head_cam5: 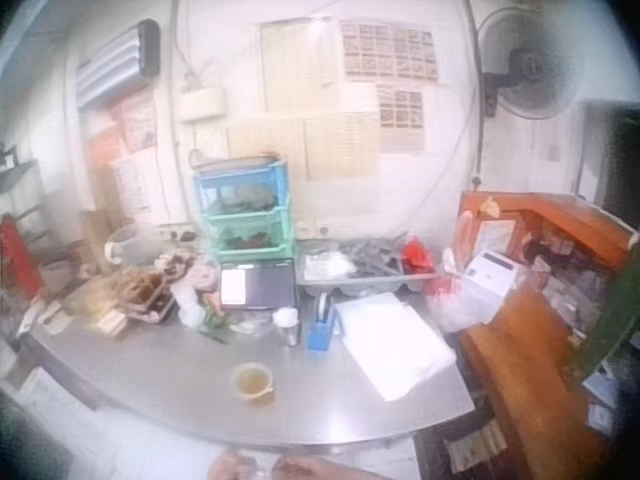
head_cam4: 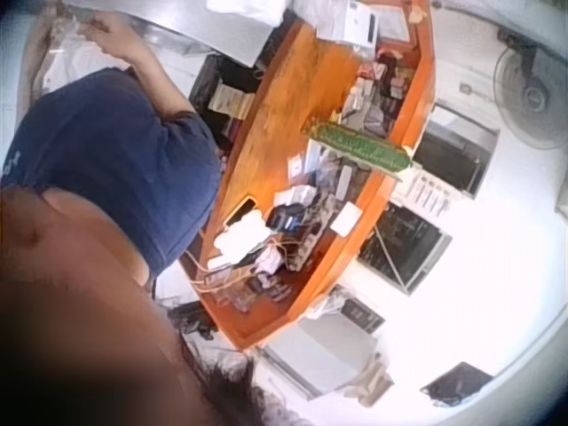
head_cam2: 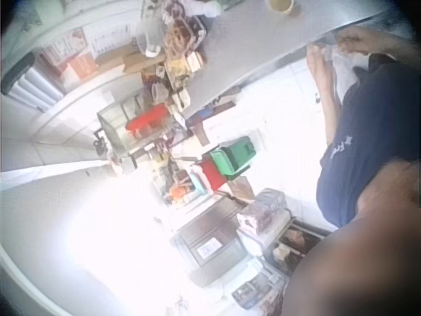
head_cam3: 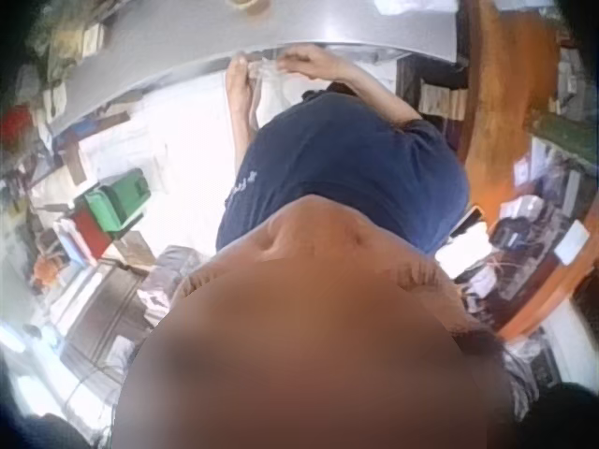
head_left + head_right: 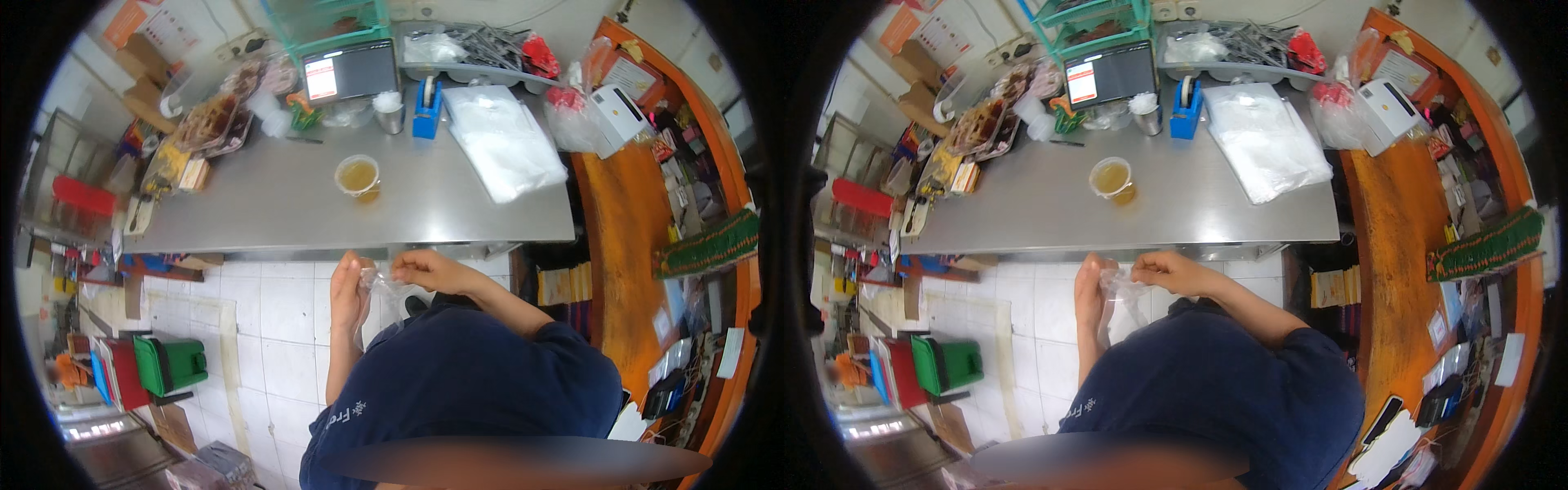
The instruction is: The person assembles small colorful paper food boxes by folding and tucking flaps, then places them on a counter. They also handle a plastic bag and a small cup of liquid, placing the cup into the bag. The person repeatedly folds and unfolds a single box multiple times.
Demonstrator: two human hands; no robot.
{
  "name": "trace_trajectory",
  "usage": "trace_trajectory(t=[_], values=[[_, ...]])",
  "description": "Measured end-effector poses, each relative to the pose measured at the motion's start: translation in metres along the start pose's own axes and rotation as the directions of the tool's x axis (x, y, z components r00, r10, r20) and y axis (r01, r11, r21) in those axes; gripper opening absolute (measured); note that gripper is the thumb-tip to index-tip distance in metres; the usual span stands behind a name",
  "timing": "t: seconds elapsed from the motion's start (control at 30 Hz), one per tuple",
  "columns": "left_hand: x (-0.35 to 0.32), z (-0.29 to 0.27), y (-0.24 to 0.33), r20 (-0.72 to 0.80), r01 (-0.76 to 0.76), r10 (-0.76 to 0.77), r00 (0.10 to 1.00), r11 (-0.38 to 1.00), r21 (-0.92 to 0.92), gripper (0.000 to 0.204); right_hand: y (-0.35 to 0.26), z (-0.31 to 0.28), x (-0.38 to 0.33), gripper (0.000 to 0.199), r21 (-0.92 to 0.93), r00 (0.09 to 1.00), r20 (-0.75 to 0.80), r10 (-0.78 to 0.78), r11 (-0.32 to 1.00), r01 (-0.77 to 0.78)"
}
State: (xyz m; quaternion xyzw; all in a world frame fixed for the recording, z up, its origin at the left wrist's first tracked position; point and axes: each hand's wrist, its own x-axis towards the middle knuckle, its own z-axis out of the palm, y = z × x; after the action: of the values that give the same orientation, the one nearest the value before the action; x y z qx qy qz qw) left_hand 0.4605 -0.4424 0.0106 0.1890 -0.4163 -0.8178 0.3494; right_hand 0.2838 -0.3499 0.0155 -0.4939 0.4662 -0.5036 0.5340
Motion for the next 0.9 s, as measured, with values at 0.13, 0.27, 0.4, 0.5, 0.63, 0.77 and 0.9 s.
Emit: trace_trajectory(t=[0.13,0.27,0.4,0.5,0.63,0.77,0.9], values=[[0.007,0.002,-0.012,-0.12,-0.012,-0.008,0.993,0.987,-0.159,0.019,0.006,-0.006,0.0,0.026,0.236,0.961,-0.183,0.209,0.958,-0.164],[0.015,0.006,-0.037,-0.085,0.129,-0.157,0.984,0.955,-0.266,0.018,0.004,-0.013,0.01,0.025,0.461,0.946,-0.303,0.119,0.886,0.036],[0.022,-0.011,-0.039,0.17,0.282,-0.323,0.931,0.932,0.226,0.026,-0.009,-0.017,0.025,0.02,0.616,0.946,-0.268,0.185,0.787,0.021],[0.024,-0.025,-0.018,-0.002,0.048,-0.048,0.999,0.999,-0.02,0.026,-0.017,-0.023,0.035,0.017,0.326,0.973,-0.145,0.178,0.937,-0.123],[0.038,-0.017,0.022,-0.323,-0.163,0.064,0.944,0.943,-0.29,0.028,-0.018,-0.033,0.05,0.012,0.157,0.961,0.103,0.255,0.95,-0.269],[0.052,0.004,0.037,-0.522,-0.113,-0.07,0.85,0.944,-0.311,0.031,-0.02,-0.042,0.074,0.011,0.762,0.994,-0.049,0.093,0.647,-0.023],[0.072,-0.001,0.033,0.364,0.345,-0.332,0.87,0.938,0.032,0.035,-0.032,-0.053,0.093,0.014,0.901,0.948,-0.176,0.267,0.431,0.046]])
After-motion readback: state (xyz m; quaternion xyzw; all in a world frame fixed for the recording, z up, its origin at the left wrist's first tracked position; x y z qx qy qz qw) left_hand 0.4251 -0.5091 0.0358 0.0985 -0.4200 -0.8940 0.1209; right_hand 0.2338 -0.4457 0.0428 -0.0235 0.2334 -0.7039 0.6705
